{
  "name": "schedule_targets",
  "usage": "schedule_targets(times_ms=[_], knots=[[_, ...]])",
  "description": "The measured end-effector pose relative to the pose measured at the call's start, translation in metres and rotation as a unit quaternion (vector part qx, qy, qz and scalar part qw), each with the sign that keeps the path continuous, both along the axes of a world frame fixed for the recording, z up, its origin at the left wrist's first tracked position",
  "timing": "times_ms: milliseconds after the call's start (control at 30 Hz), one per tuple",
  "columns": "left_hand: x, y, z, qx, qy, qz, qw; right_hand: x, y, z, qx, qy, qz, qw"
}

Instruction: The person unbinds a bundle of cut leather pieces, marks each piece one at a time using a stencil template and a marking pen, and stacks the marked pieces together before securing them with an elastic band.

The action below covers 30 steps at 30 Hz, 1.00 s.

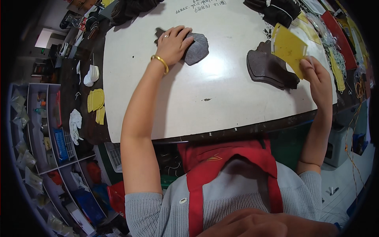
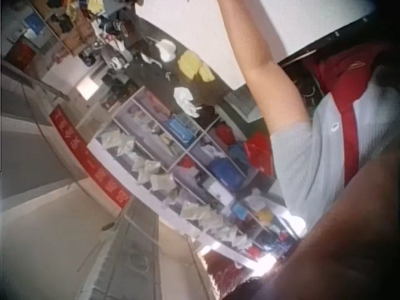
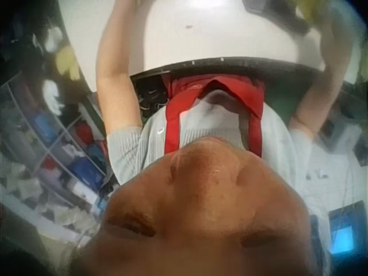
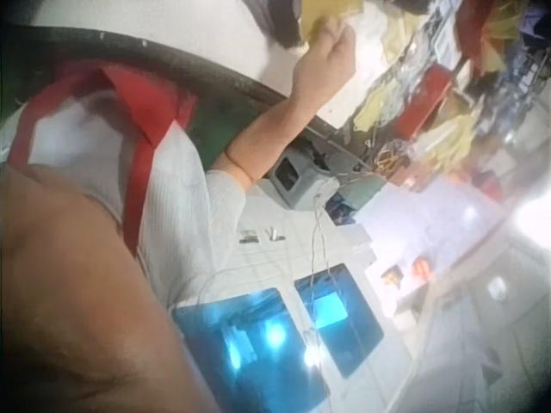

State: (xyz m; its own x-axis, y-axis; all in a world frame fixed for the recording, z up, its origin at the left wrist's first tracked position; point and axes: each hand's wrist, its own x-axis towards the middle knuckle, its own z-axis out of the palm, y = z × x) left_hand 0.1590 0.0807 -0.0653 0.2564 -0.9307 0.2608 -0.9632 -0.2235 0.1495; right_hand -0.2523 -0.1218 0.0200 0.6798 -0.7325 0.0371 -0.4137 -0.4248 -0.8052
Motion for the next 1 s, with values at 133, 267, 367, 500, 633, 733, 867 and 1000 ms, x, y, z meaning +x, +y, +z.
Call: schedule_targets(times_ms=[133, 267, 367, 500, 633, 733, 867, 1000], knots=[[-0.07, 0.032, 0.006, 0.041, 0.048, 0.177, 0.982, 0.01, 0.043, -0.01, 0.117, -0.139, 0.036, 0.983], [-0.143, 0.058, 0.037, -0.13, 0.114, 0.005, 0.985, 0.042, 0.082, -0.03, 0.133, -0.173, 0.142, 0.966], [-0.218, 0.081, 0.061, -0.146, 0.373, -0.16, 0.902, 0.056, 0.105, -0.034, 0.024, -0.189, 0.25, 0.949], [-0.22, 0.086, 0.069, -0.169, -0.006, -0.163, 0.972, 0.053, 0.096, -0.022, 0.303, -0.119, 0.22, 0.92], [-0.221, 0.085, 0.053, -0.131, -0.011, -0.178, 0.975, 0.037, 0.096, -0.039, 0.441, 0.022, 0.236, 0.866], [-0.196, 0.082, 0.047, -0.1, -0.073, -0.1, 0.987, 0.032, 0.086, -0.039, 0.252, -0.073, 0.088, 0.961], [-0.159, 0.082, 0.038, 0.026, -0.128, -0.083, 0.988, 0.012, 0.058, -0.031, 0.151, 0.038, 0.096, 0.983], [-0.127, 0.072, 0.041, -0.087, -0.101, -0.075, 0.988, 0.018, 0.054, -0.025, 0.148, -0.075, 0.039, 0.985]])
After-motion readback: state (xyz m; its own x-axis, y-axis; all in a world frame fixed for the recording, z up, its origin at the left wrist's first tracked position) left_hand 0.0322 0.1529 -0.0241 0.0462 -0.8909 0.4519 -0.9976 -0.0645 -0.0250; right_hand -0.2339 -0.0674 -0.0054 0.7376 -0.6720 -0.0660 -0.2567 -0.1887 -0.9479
